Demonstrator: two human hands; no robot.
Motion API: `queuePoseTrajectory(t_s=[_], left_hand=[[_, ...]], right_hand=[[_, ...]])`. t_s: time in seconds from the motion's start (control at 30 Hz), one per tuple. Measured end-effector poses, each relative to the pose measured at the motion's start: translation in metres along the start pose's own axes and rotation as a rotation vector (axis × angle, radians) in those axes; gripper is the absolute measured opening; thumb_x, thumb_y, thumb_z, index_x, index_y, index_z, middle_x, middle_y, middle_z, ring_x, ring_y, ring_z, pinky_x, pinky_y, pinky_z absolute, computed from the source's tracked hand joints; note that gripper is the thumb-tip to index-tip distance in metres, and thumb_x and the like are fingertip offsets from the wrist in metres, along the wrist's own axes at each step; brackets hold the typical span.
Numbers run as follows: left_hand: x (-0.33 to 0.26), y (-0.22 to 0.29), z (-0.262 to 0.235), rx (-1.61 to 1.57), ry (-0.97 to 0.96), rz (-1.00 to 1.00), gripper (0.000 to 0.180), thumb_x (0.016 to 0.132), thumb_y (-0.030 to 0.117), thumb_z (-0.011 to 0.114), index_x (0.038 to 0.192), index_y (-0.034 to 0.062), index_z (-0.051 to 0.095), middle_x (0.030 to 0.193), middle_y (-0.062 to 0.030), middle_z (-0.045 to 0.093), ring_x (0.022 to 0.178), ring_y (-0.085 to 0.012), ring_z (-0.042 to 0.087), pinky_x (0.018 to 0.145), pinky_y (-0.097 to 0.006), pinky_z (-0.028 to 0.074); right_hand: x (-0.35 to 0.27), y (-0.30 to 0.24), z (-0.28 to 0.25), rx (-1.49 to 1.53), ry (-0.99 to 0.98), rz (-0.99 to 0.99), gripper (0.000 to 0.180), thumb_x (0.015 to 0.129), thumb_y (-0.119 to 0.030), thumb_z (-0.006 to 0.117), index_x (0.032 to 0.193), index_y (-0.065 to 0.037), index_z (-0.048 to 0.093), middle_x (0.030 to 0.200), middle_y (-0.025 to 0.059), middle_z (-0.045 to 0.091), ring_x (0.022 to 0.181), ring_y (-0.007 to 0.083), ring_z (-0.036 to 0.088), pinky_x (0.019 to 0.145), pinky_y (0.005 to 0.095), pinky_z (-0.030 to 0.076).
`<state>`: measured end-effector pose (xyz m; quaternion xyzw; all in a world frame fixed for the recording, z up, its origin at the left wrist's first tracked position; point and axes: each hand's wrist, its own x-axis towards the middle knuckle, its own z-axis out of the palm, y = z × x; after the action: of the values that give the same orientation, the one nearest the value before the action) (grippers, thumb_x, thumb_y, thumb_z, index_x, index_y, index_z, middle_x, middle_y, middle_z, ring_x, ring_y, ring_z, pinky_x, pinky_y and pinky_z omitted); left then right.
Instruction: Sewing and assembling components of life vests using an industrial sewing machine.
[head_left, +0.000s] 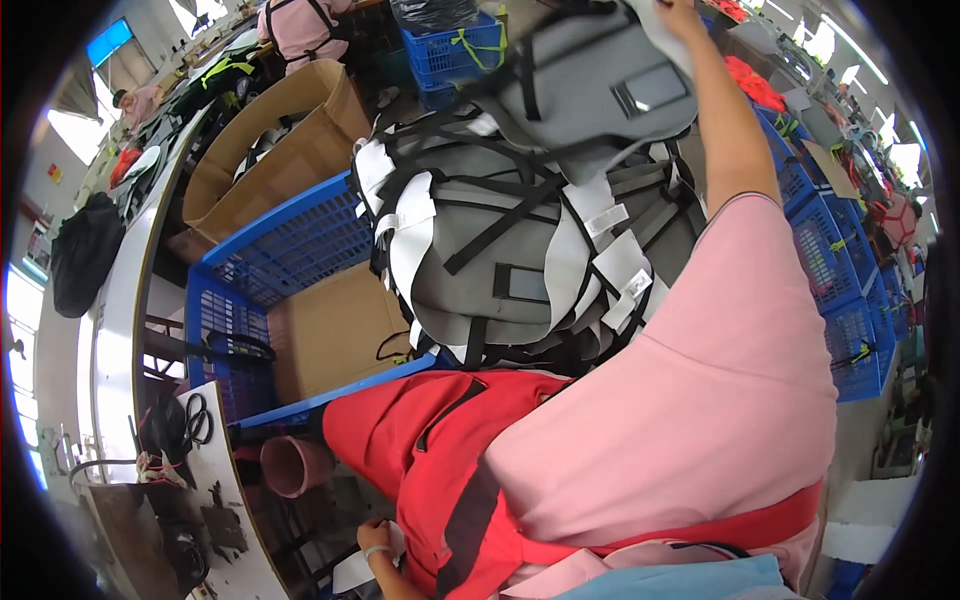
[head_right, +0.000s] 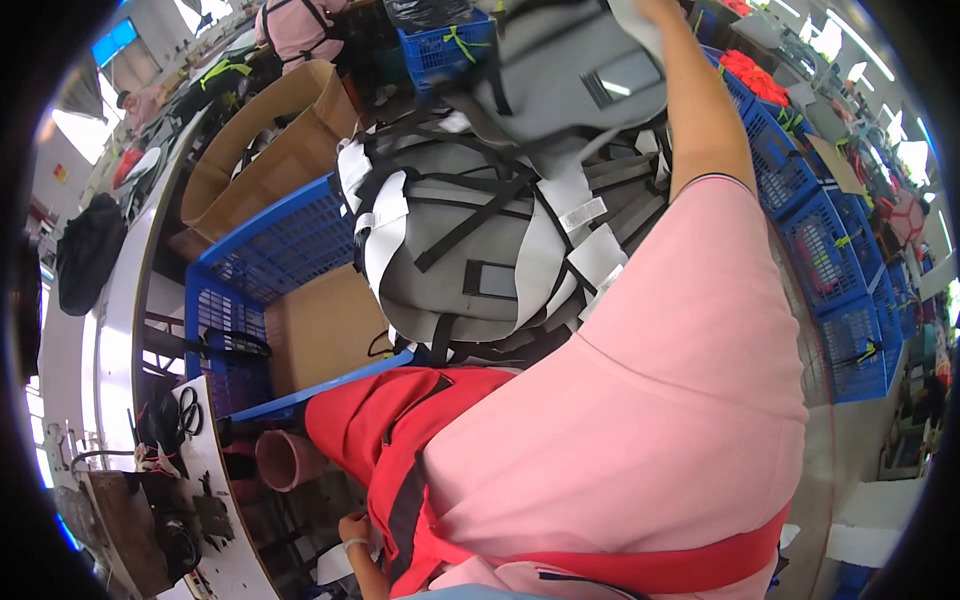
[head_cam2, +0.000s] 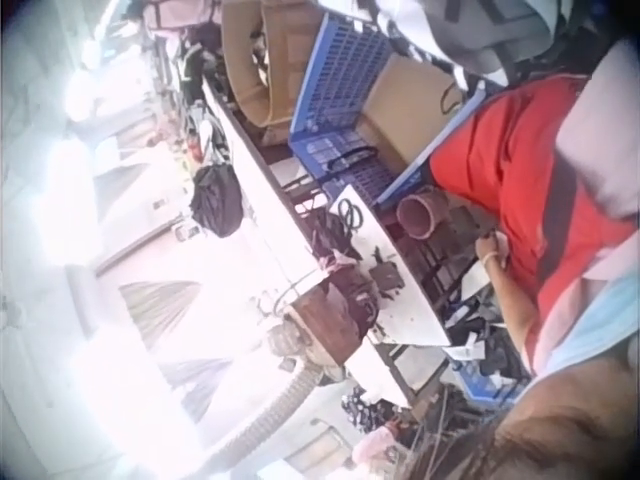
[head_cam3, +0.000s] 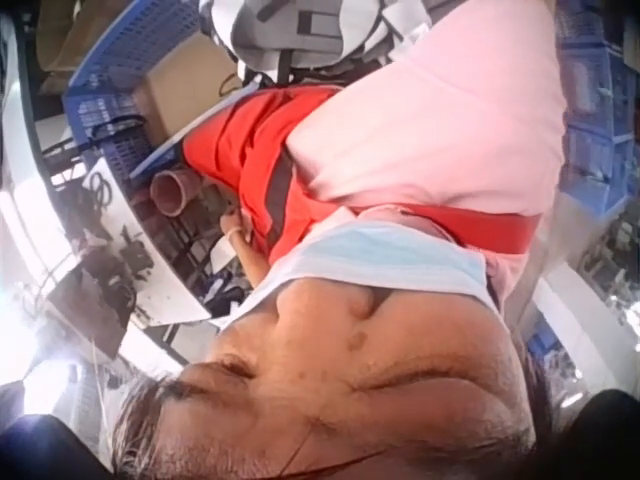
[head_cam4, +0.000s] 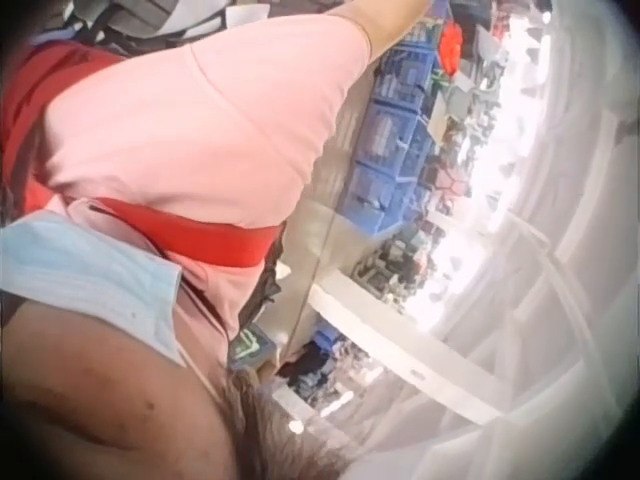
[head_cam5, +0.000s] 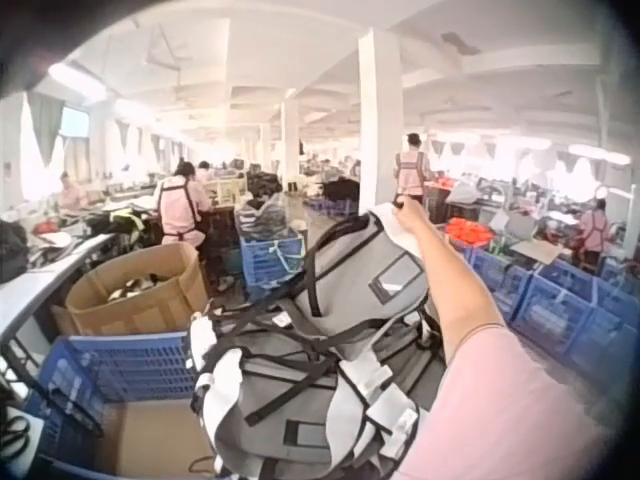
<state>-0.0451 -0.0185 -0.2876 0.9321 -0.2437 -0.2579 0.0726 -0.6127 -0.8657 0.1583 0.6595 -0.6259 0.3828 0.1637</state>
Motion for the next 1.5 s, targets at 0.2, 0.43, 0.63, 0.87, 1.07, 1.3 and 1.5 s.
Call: queuePoseTrajectory(t_s=[0.2, 0.43, 0.63, 0.87, 1.07, 1.3, 1.5], left_hand=[[-0.014, -0.002, 0.002, -0.016, 0.084, 0.028, 0.022, 0.072, 0.021, 0.071, 0.088, 0.0062, 0.074, 0.087, -0.0194, 0.069, 0.086, -0.0363, 0.067, 0.08, -0.042, 0.05], [-0.028, 0.013, -0.032, 0.041, 0.222, 0.152, 0.018, 0.076, 0.024, 0.07, 0.086, 0.0092, 0.073, 0.091, -0.0114, 0.069, 0.095, -0.0305, 0.06, 0.096, -0.048, 0.034], [-0.05, 0.051, -0.051, 0.062, 0.509, 0.265, 0.012, 0.078, 0.026, 0.067, 0.083, 0.0165, 0.072, 0.089, -0.0027, 0.064, 0.101, -0.0233, 0.056, 0.098, -0.05, 0.029], [-0.078, 0.101, -0.056, 0.013, 0.478, 0.267, 0.011, 0.075, 0.022, 0.067, 0.083, 0.0163, 0.072, 0.088, -0.0006, 0.063, 0.103, -0.0186, 0.054, 0.101, -0.048, 0.027], [-0.128, 0.138, -0.05, -0.188, 0.526, 0.315, 0.013, 0.077, 0.009, 0.06, 0.086, 0.0098, 0.07, 0.096, -0.0061, 0.061, 0.099, -0.025, 0.057, 0.096, -0.04, 0.038], [-0.227, 0.019, 0.022, -0.743, 1.357, -0.575, 0.013, 0.088, 0.004, 0.061, 0.1, 0.0011, 0.065, 0.093, -0.009, 0.064, 0.085, -0.0183, 0.062, 0.077, -0.03, 0.049], [-0.255, -0.06, 0.1, -0.763, 1.052, -0.939, 0.022, 0.081, 0.004, 0.065, 0.103, 0.0014, 0.067, 0.095, -0.0136, 0.063, 0.085, -0.0244, 0.064, 0.077, -0.033, 0.051]], right_hand=[[-0.167, -0.009, 0.166, 0.299, -0.754, 0.021, 0.035, 0.08, -0.029, 0.062, 0.107, -0.006, 0.066, 0.109, 0.0205, 0.066, 0.101, 0.0315, 0.064, 0.087, 0.041, 0.048], [-0.176, -0.032, 0.244, 0.137, -0.734, 0.013, 0.037, 0.085, -0.028, 0.056, 0.114, -0.005, 0.063, 0.111, 0.0217, 0.065, 0.101, 0.035, 0.064, 0.077, 0.0476, 0.049], [-0.161, -0.269, 0.162, 0.437, -0.422, -0.589, 0.032, 0.092, -0.016, 0.052, 0.119, -0.004, 0.063, 0.11, 0.0138, 0.067, 0.101, 0.024, 0.064, 0.09, 0.0316, 0.047], [-0.555, -0.53, 0.035, 1.095, -1.809, -1.194, 0.035, 0.094, -0.024, 0.058, 0.124, -0.006, 0.061, 0.102, 0.005, 0.065, 0.09, 0.0129, 0.061, 0.082, 0.0273, 0.048], [-0.793, -0.559, -0.074, 0.708, -2.495, -1.007, 0.066, 0.081, -0.045, 0.07, 0.119, 0.008, 0.055, 0.102, 0.015, 0.065, 0.088, 0.0209, 0.062, 0.072, 0.0337, 0.05], [-0.748, -0.561, -0.036, 0.927, -2.308, -0.86, 0.04, 0.087, -0.021, 0.066, 0.115, 0.007, 0.06, 0.103, 0.0128, 0.067, 0.087, 0.0184, 0.064, 0.08, 0.0313, 0.049], [-0.711, -0.539, -0.011, 0.948, -2.278, -0.623, 0.04, 0.089, -0.02, 0.064, 0.119, 0.007, 0.057, 0.109, 0.0099, 0.065, 0.095, 0.0168, 0.061, 0.086, 0.0292, 0.046]])
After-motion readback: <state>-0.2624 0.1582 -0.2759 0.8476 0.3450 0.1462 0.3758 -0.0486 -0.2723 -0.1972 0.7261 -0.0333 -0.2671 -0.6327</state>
